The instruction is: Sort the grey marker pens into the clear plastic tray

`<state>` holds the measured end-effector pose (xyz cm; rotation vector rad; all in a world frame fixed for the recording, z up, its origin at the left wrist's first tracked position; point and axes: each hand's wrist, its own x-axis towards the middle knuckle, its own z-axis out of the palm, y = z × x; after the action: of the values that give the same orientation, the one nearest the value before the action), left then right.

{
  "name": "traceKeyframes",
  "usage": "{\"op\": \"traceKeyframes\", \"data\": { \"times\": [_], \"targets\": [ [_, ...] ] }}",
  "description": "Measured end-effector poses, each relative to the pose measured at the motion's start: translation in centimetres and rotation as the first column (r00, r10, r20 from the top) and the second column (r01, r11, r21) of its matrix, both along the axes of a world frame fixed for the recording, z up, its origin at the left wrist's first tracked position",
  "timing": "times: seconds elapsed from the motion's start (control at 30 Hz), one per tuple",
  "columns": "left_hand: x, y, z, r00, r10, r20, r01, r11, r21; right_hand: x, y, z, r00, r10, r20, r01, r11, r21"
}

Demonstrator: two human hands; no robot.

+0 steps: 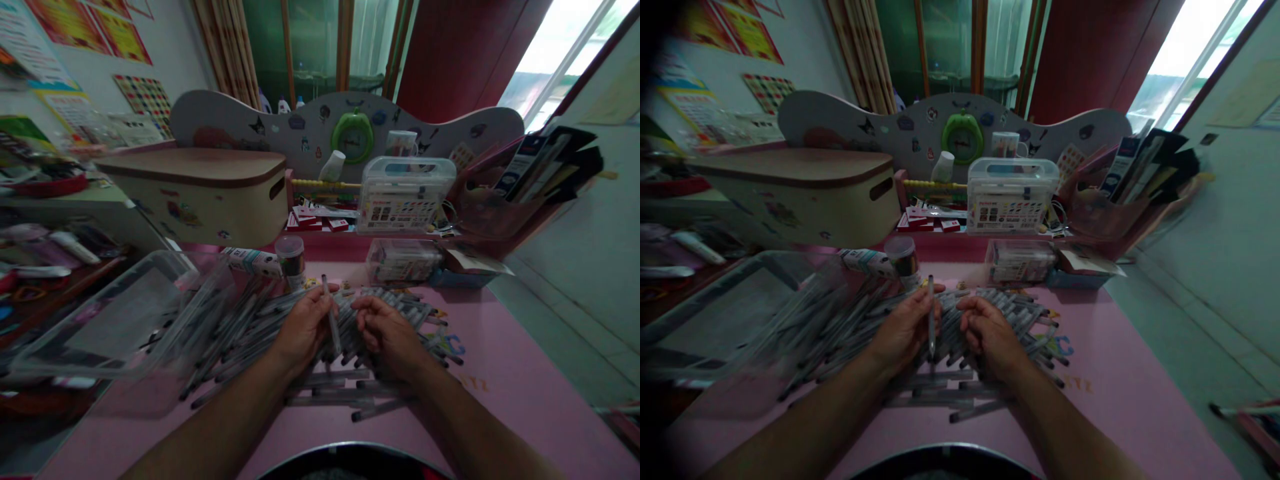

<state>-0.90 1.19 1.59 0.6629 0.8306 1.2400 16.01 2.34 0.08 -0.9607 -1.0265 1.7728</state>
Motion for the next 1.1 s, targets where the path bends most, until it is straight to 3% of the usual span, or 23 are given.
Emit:
{"op": "traceKeyframes", "data": {
  "times": [0.2,0.33,0.47,0.53,0.63,0.73,0.83,0.93,1.1],
  "targets": [
    [-0.3,-0.7,-0.2,0.926,-0.367,0.093,0.375,0.922,-0.098,0.1,-0.1,-0.2,1.0,-0.013,-0.016,0.013,1.0,0.016],
    [-0.9,-0.7,-0.5,0.846,-0.473,0.245,0.5,0.864,-0.056,0.3,-0.2,-0.3,0.997,-0.011,0.074,0.01,1.0,0.005],
    [-1.1,-0.9,-0.9,0.773,-0.545,0.323,0.582,0.813,-0.022,0.4,-0.4,-0.4,0.985,0.087,0.149,-0.095,0.994,0.049],
    [-1.0,-0.9,-1.0,0.792,-0.513,0.332,0.553,0.833,-0.031,0.4,-0.4,-0.4,0.985,0.096,0.143,-0.104,0.993,0.05],
    [-0.5,-1.0,-1.0,0.89,-0.366,0.271,0.393,0.918,-0.054,0.2,-0.3,-0.2,0.996,0.033,0.081,-0.031,0.999,-0.015],
    [-0.1,-1.0,-0.9,0.978,-0.188,0.095,0.189,0.982,-0.007,0.1,-0.1,-0.1,0.999,-0.034,0.033,0.036,0.996,-0.076],
    [0.1,-1.1,-0.8,0.992,-0.084,-0.092,0.093,0.992,0.091,0.1,0.0,-0.1,0.996,-0.065,0.054,0.069,0.995,-0.069],
    [0.3,-1.0,-0.9,0.986,-0.011,-0.166,0.032,0.992,0.12,0.0,-0.1,-0.1,0.991,-0.082,0.109,0.084,0.996,-0.014],
    [0.6,-0.5,-1.3,0.997,0.065,-0.029,-0.065,0.998,-0.015,0.0,-0.4,-0.5,0.939,-0.171,0.299,0.099,0.966,0.241]
  ]
}}
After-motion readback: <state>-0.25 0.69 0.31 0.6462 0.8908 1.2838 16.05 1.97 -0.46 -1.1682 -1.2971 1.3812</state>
